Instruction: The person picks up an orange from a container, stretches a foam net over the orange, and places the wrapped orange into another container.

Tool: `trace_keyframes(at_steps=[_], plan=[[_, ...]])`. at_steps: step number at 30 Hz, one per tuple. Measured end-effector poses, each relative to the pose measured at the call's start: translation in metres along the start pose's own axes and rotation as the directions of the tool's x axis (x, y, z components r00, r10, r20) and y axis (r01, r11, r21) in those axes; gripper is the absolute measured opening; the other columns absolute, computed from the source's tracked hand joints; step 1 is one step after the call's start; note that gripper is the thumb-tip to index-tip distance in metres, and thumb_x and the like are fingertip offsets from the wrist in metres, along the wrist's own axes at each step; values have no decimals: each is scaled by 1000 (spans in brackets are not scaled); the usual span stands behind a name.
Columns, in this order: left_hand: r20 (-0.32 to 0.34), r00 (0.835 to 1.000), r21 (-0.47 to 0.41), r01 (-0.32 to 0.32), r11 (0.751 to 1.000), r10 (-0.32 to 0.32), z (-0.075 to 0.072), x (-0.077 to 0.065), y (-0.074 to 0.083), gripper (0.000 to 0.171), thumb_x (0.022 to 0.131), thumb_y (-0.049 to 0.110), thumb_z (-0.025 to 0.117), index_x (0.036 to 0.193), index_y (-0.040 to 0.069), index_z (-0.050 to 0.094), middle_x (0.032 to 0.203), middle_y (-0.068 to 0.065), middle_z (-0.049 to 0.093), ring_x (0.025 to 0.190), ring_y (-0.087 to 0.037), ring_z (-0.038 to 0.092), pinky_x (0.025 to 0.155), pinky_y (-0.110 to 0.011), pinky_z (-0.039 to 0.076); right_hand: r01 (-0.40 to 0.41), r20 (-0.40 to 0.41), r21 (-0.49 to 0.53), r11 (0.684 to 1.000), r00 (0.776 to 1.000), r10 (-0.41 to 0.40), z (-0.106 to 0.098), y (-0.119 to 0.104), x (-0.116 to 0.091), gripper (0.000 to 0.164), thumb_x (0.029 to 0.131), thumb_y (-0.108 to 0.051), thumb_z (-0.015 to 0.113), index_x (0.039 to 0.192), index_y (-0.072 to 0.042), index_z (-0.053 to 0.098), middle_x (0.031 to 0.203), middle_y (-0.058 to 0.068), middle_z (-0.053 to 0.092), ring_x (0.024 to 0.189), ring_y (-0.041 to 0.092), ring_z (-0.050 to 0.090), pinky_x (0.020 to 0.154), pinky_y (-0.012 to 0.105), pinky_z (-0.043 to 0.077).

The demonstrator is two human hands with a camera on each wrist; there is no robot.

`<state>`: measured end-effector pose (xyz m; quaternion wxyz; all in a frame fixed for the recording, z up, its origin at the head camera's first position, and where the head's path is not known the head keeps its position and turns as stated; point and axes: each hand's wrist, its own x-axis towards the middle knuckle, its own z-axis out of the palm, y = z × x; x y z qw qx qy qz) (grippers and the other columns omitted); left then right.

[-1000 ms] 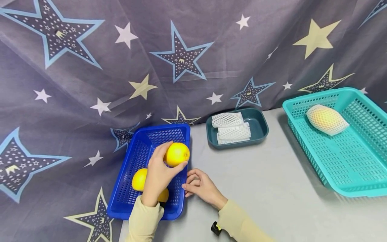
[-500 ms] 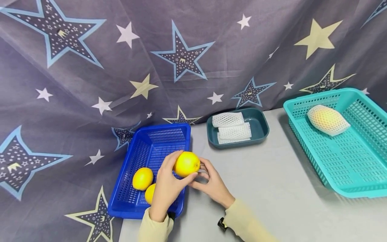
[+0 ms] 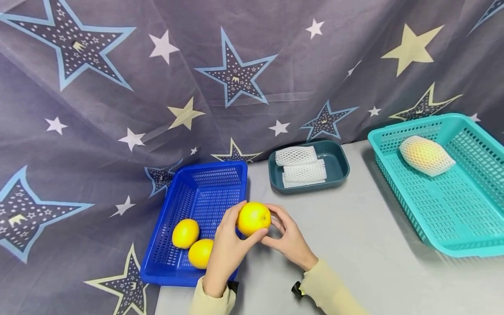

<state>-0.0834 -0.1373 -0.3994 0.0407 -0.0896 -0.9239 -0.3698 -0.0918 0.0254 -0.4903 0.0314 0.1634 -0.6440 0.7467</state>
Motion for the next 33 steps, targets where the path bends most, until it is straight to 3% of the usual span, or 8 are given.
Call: trace_keyframes(at_steps=[6, 15, 23, 33], plan=[[33, 999, -8, 33, 999, -33, 13, 1, 5, 82, 79, 53, 79, 145, 14, 48, 140, -8, 54, 122, -27, 55, 101, -53, 47, 37, -14, -65, 997, 999, -38, -16, -3, -4, 72, 80, -5, 82, 143, -15, 49, 140, 5, 49, 131, 18, 48, 109, 28, 42], [52, 999, -135, 16, 991, -9, 42, 2, 3, 82, 81, 50, 78, 142, 3, 51, 139, -13, 53, 122, -28, 56, 100, -52, 49, 71, 18, -266, 961, 997, -69, -45, -4, -10, 70, 80, -14, 84, 141, -16, 51, 138, 1, 52, 127, 16, 50, 108, 28, 45], [177, 983, -158, 81, 984, -53, 70, 5, 1, 83, 86, 57, 70, 145, 3, 46, 143, -15, 51, 124, -31, 55, 102, -50, 47, 33, 28, -386, 922, 999, -24, -72, -3, -19, 68, 79, -22, 85, 139, -17, 53, 133, 0, 54, 123, 18, 54, 104, 35, 49], [284, 959, -349, 125, 929, -22, 105, 13, -8, 76, 89, 46, 72, 144, 2, 44, 141, -15, 52, 128, -28, 55, 105, -38, 48, -64, 12, -483, 873, 997, 79, -97, -4, -27, 68, 76, -16, 87, 136, -8, 55, 131, 7, 55, 121, 24, 55, 101, 44, 50]])
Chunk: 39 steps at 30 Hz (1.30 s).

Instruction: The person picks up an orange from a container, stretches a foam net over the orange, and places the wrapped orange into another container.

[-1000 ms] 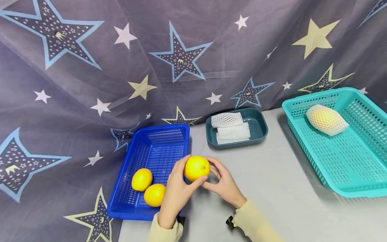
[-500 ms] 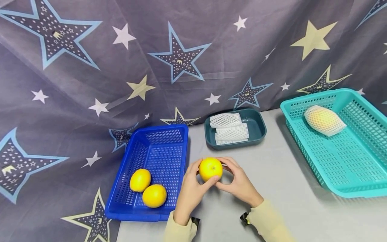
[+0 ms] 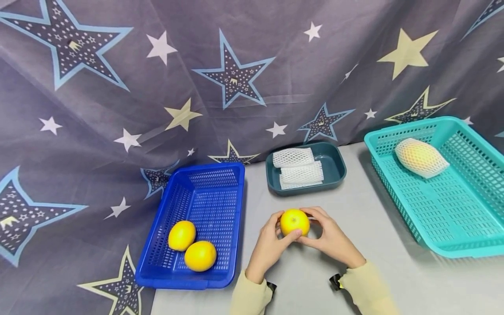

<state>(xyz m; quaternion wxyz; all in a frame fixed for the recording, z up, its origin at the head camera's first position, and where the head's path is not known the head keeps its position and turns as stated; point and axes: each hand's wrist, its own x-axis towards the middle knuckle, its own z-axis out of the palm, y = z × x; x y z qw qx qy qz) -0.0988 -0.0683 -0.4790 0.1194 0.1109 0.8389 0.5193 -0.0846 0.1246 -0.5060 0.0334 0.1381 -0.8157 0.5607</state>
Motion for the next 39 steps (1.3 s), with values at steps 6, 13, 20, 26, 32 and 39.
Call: trace_keyframes(at_steps=[6, 13, 20, 26, 32, 39], plan=[[32, 999, -60, 4, 998, -2, 11, 5, -5, 73, 89, 43, 73, 144, 5, 43, 142, -13, 51, 128, -26, 55, 104, -35, 48, -11, 17, -24, 1000, 1000, 11, -9, 9, -4, 67, 78, -31, 86, 135, -11, 55, 130, 3, 56, 119, 20, 55, 100, 42, 51], [49, 999, -73, 5, 997, -1, 21, 9, -16, 70, 90, 42, 72, 143, 6, 44, 140, -13, 53, 126, -25, 56, 101, -35, 50, -37, 30, -21, 999, 999, 38, -10, 21, -7, 68, 78, -29, 86, 136, -9, 54, 129, 5, 56, 119, 23, 55, 102, 40, 49], [75, 997, -92, 35, 995, -29, 28, 11, -30, 70, 89, 42, 73, 143, 7, 43, 140, -12, 52, 125, -21, 56, 99, -32, 51, -68, 65, 6, 998, 996, 67, -9, 27, -11, 73, 79, -26, 86, 138, -7, 49, 132, 8, 53, 122, 26, 54, 103, 39, 48], [85, 996, -141, 29, 990, -17, 28, 12, -34, 69, 90, 39, 74, 143, 8, 42, 140, -13, 51, 125, -23, 56, 98, -32, 52, -67, 69, 23, 997, 996, 65, -10, 27, -11, 74, 78, -22, 86, 139, -6, 49, 133, 9, 52, 124, 27, 52, 103, 38, 47], [95, 995, -176, 24, 984, -7, 28, 12, -34, 75, 87, 33, 78, 146, 6, 39, 143, -13, 48, 126, -22, 54, 101, -30, 50, -68, 71, 19, 998, 995, 66, -11, 27, -11, 72, 77, -17, 86, 139, -6, 49, 133, 10, 52, 124, 27, 52, 103, 38, 48], [102, 995, -186, 18, 982, 1, 29, 11, -38, 79, 85, 31, 80, 147, 5, 39, 143, -13, 49, 126, -22, 55, 100, -29, 50, -71, 88, 32, 997, 994, 68, -13, 27, -13, 71, 79, -21, 85, 139, -8, 49, 134, 9, 51, 125, 28, 52, 104, 41, 47]])
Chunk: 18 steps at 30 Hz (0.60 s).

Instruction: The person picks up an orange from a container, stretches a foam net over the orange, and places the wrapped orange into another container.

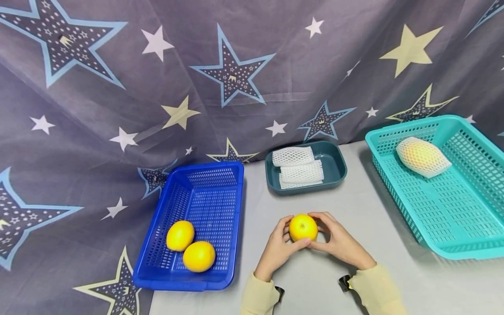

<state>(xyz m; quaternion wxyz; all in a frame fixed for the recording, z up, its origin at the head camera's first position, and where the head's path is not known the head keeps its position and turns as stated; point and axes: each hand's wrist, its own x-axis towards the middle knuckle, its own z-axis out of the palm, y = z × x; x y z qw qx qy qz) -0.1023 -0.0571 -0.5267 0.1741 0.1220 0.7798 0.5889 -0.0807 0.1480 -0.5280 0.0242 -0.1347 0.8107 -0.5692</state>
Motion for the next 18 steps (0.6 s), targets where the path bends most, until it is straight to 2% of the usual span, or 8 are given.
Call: trace_keyframes(at_steps=[7, 13, 18], plan=[[4, 1000, -30, 9, 1000, -9, -1, -2, -1, 80, 83, 29, 82, 147, 6, 40, 142, -10, 50, 125, -20, 56, 102, -31, 48, 13, 35, 9, 1000, 999, -14, -3, 0, -1, 67, 80, -23, 84, 137, -10, 51, 132, 8, 52, 124, 27, 54, 104, 41, 46], [6, 1000, -34, -28, 999, 28, 1, 1, -4, 81, 81, 24, 84, 146, 6, 40, 143, -10, 49, 125, -20, 55, 102, -28, 48, 2, 42, -3, 1000, 999, -2, -5, -1, -1, 68, 80, -17, 84, 138, -10, 50, 133, 8, 52, 126, 28, 53, 106, 40, 45], [6, 999, -31, -33, 999, 33, 2, 3, -8, 80, 81, 24, 84, 146, 9, 41, 144, -8, 49, 126, -20, 54, 103, -28, 48, 8, 43, -20, 1000, 999, -7, -7, -2, 0, 69, 79, -16, 85, 138, -9, 50, 133, 8, 52, 125, 29, 53, 105, 41, 45]])
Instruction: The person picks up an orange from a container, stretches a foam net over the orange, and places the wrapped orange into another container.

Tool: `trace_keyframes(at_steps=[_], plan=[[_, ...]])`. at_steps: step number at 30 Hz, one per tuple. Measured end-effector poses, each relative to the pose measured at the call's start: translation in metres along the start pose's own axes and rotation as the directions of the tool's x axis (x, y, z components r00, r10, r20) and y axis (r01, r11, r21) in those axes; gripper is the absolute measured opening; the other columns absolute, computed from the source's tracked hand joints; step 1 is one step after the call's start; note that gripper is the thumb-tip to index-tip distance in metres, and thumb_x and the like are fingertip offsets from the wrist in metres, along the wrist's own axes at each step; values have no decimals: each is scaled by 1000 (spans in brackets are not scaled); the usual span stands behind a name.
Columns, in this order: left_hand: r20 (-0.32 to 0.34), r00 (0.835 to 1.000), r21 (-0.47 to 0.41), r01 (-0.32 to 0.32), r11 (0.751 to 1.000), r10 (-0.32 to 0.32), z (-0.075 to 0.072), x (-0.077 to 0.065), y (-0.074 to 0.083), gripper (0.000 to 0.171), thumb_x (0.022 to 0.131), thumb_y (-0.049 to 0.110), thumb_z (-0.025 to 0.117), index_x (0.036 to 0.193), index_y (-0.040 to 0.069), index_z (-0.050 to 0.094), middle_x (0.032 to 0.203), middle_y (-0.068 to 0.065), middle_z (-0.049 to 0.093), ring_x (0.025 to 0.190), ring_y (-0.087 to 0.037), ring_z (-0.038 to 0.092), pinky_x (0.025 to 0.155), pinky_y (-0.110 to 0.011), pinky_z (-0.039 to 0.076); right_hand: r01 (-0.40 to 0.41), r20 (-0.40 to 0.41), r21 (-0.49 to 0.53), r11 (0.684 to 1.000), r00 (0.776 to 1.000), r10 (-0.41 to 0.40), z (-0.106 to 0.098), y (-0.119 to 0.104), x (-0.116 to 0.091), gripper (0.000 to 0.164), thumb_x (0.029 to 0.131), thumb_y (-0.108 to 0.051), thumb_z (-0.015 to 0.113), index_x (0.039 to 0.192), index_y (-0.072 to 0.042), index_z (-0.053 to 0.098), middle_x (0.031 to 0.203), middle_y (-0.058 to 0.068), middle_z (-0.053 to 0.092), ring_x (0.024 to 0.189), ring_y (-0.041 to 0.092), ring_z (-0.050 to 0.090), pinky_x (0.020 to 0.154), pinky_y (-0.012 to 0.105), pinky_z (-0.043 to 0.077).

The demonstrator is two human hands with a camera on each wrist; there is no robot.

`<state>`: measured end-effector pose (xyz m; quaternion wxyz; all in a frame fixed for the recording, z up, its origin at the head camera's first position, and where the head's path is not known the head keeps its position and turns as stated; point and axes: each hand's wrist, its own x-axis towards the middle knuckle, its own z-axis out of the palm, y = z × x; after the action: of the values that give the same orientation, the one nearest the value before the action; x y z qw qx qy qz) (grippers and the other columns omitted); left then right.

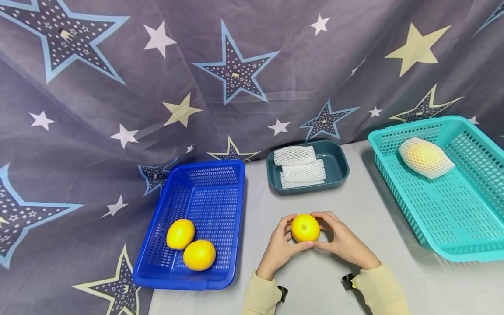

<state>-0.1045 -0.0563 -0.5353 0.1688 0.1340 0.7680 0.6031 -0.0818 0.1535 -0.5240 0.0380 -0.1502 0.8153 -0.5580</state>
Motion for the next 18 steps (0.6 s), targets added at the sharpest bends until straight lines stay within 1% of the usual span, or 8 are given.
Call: trace_keyframes(at_steps=[5, 7, 12, 15, 18], plan=[[2, 1000, 16, 12, 1000, -12, 0, 0, -2, 79, 82, 27, 83, 146, 12, 40, 145, -7, 48, 129, -21, 53, 107, -33, 45, 12, 21, -30, 999, 1000, -11, -4, -2, 1, 69, 80, -19, 84, 139, -8, 50, 133, 8, 52, 124, 29, 53, 103, 43, 47], [4, 1000, 16, 19, 1000, -20, 0, -1, -1, 79, 82, 28, 83, 146, 12, 40, 146, -7, 47, 129, -21, 52, 108, -34, 44, 17, 31, -48, 999, 999, -15, -6, -4, 3, 66, 81, -19, 83, 138, -9, 51, 132, 7, 53, 123, 28, 54, 103, 44, 48], [10, 1000, 0, 27, 1000, -27, -1, -3, -1, 81, 82, 28, 83, 147, 12, 39, 145, -6, 48, 127, -19, 54, 106, -32, 45, 47, 69, -52, 998, 997, -43, -12, -11, 6, 58, 84, -18, 81, 135, -8, 54, 131, 7, 55, 121, 27, 56, 101, 46, 48], [10, 1000, -1, 27, 1000, -27, -1, -3, -1, 81, 81, 28, 84, 148, 12, 39, 144, -5, 48, 125, -18, 54, 104, -30, 46, 55, 76, -35, 998, 996, -52, -18, -16, 10, 53, 86, -15, 79, 132, -5, 55, 131, 12, 56, 120, 31, 57, 101, 45, 49], [4, 1000, 10, 25, 1000, -25, -1, -3, -2, 81, 81, 27, 84, 147, 11, 39, 144, -5, 49, 125, -18, 54, 103, -30, 46, 76, 51, -59, 995, 996, -73, -27, -21, 18, 46, 88, -13, 76, 129, -2, 56, 129, 16, 56, 118, 36, 58, 99, 46, 49]])
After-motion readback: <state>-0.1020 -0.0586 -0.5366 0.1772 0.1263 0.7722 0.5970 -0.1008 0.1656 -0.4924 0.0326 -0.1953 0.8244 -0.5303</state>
